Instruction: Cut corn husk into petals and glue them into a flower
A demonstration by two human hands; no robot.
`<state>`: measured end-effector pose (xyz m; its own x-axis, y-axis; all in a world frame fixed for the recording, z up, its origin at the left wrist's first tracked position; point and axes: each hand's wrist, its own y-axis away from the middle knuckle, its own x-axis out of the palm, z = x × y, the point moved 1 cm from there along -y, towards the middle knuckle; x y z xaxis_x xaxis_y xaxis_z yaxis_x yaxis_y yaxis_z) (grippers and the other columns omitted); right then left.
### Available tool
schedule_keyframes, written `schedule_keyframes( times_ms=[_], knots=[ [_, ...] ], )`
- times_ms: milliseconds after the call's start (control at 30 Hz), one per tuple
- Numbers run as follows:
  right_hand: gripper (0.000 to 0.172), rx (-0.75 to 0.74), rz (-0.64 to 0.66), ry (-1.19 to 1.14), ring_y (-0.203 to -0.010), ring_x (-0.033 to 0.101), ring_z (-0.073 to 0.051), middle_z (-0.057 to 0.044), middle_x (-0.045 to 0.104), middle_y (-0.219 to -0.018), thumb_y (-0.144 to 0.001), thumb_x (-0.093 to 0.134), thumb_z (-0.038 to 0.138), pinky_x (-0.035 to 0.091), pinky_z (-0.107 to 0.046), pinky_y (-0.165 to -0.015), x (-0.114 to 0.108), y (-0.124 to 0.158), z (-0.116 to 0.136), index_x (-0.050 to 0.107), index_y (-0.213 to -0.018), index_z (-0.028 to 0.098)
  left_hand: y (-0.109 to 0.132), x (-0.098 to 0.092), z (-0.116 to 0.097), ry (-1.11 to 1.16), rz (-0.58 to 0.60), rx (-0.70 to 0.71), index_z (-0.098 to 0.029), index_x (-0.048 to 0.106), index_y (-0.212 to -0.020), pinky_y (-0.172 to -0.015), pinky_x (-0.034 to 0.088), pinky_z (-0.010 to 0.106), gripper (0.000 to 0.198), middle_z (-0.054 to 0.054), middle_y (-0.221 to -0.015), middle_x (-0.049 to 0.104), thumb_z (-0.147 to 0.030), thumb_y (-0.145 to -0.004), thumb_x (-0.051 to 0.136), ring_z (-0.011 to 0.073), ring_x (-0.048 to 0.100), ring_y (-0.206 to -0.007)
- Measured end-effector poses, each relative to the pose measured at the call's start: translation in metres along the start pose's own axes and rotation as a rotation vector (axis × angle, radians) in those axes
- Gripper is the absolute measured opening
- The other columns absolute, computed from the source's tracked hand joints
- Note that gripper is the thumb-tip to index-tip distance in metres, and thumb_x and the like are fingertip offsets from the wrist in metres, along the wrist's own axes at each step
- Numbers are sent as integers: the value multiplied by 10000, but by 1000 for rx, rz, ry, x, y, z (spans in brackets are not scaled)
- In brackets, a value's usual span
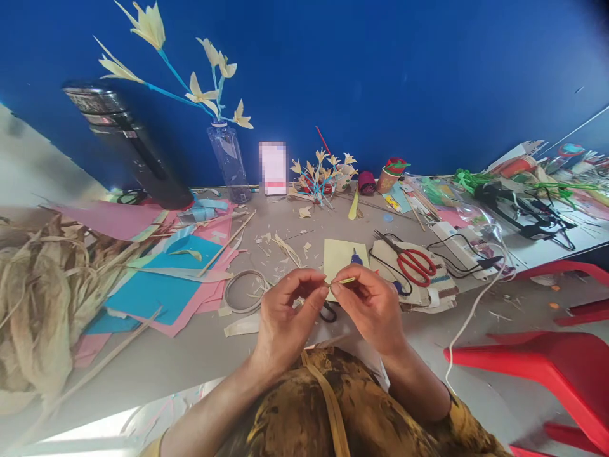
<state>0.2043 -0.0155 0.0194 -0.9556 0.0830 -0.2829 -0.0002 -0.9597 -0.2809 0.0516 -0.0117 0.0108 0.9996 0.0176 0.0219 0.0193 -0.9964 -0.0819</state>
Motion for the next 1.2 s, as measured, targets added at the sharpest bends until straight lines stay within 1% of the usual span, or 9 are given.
schedule_keyframes(
  times_ms=[100, 200, 300, 367, 633, 767, 933, 1100, 1200],
  knots=[
    [108, 3, 5, 11, -568, 499, -109, 11, 581, -699, -879, 632, 263, 414, -222, -509, -1, 0, -1, 644, -800, 189, -1, 0, -3, -37, 39, 14, -208, 755, -770, -697, 482, 249, 16, 38, -787, 713, -224, -769, 750, 160, 630, -733],
    [85, 8, 12, -10, -595, 523, -120, -8, 612, -746, -878, 628, 264, 423, -228, -519, -3, 2, -3, 666, -857, 190, -3, 0, -4, -42, 53, -28, -195, 723, -705, -652, 457, 243, 96, 24, -707, 680, -240, -790, 720, 145, 585, -666],
    [107, 30, -6, -30, -651, 570, -140, -31, 649, -802, -882, 619, 262, 450, -239, -549, -4, 3, -6, 678, -934, 190, -5, 0, -5, 23, 72, -120, -183, 694, -677, -618, 450, 239, 130, 7, -634, 645, -250, -788, 702, 127, 545, -594],
    [110, 49, 2, -41, -663, 580, -145, -34, 654, -803, -885, 619, 271, 456, -241, -559, -4, 4, -7, 673, -931, 187, -5, 1, -5, 65, 79, -141, -181, 678, -661, -606, 446, 234, 132, -2, -608, 628, -238, -779, 695, 119, 531, -572],
    [100, 59, 54, -67, -587, 510, -117, 7, 589, -699, -896, 611, 259, 410, -224, -520, 2, 4, -4, 640, -832, 188, -3, 4, 2, 33, 96, -88, -183, 677, -698, -633, 450, 227, 121, -2, -658, 640, -231, -810, 677, 120, 556, -631],
    [128, 33, 36, -26, -608, 511, -119, -2, 596, -715, -901, 596, 248, 408, -229, -540, 3, 2, -4, 625, -797, 181, -1, 2, 2, -25, 106, -65, -190, 702, -808, -669, 464, 245, 64, 16, -764, 675, -250, -820, 682, 142, 593, -710],
    [121, 33, 43, -31, -608, 507, -119, -4, 590, -718, -899, 589, 248, 401, -228, -538, 3, 3, -4, 630, -808, 179, -3, 0, 0, -47, 91, -17, -181, 666, -692, -647, 440, 241, 124, 4, -705, 638, -231, -805, 671, 128, 560, -673],
    [101, 82, 49, -41, -607, 503, -118, -6, 603, -736, -898, 598, 261, 392, -231, -538, 2, 5, -8, 653, -876, 179, -8, 2, 7, 139, 92, -172, -177, 671, -665, -590, 422, 228, 99, -24, -580, 606, -218, -754, 685, 104, 520, -562],
    [98, 108, 50, -45, -614, 511, -120, -8, 608, -733, -886, 602, 258, 394, -229, -540, 3, 6, -10, 649, -854, 178, -8, 4, 11, 171, 75, -187, -177, 676, -647, -585, 420, 228, 99, -27, -558, 599, -217, -737, 691, 103, 516, -549]
  ],
)
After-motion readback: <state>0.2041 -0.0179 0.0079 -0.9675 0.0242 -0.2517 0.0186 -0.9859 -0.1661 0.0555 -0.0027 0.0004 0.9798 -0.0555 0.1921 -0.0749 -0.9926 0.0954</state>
